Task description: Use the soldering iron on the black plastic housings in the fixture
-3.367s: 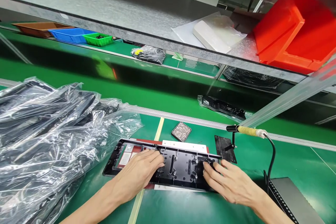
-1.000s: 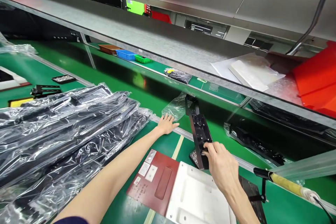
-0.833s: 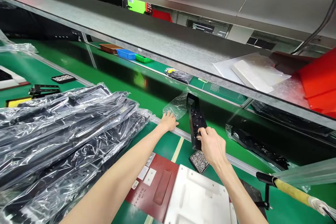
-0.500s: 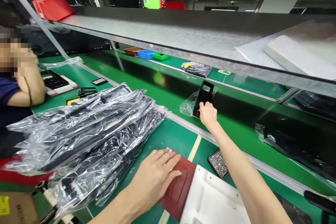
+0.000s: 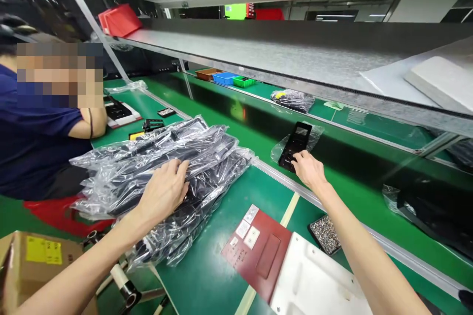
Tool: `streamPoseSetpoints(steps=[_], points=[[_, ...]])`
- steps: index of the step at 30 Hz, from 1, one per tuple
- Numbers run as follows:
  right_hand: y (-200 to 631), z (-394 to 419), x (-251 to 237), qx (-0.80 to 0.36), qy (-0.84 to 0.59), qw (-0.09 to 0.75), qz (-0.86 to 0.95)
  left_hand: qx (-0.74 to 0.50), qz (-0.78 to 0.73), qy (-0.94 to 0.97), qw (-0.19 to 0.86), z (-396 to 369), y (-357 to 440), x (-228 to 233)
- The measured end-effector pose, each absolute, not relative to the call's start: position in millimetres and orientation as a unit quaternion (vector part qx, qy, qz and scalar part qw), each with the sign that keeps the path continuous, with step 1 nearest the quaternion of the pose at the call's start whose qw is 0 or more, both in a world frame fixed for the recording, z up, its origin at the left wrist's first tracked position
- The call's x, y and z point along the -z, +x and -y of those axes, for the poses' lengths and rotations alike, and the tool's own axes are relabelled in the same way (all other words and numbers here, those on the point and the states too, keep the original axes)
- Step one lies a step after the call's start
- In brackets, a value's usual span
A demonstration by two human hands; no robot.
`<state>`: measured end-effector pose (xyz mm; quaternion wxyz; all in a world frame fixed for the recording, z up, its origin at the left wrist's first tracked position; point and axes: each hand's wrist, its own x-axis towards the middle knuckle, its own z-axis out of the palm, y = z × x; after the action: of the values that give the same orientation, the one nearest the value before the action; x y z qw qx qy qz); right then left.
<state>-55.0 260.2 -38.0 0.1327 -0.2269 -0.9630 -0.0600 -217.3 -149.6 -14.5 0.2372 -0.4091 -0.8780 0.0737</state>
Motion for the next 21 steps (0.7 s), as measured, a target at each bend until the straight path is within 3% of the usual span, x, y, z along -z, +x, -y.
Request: streamPoseSetpoints(steps=[6,12,16,21], points=[[18.9,-199.9,9.4,0.086,-0.149,0.15,0.974,-0.016,0.903,-0.383,0.192,155.5,-235.0,5.5],[70.9,-126.3,5.6,0.102,-0.016,0.235,0.966,0.035,0.929,-0.322,0.178,158.8,-280.6,-14.5],[100.0,-84.0,7.7,0.08,0.001,0.284,0.955,0.04,0.935,-0.327,0.128,162.6,-312.0,-12.4],[126.2,-62.0,22.8,0.064,0.012,0.318,0.946,0.056,0.94,-0.307,0.142,167.6,-321.8,-2.6]])
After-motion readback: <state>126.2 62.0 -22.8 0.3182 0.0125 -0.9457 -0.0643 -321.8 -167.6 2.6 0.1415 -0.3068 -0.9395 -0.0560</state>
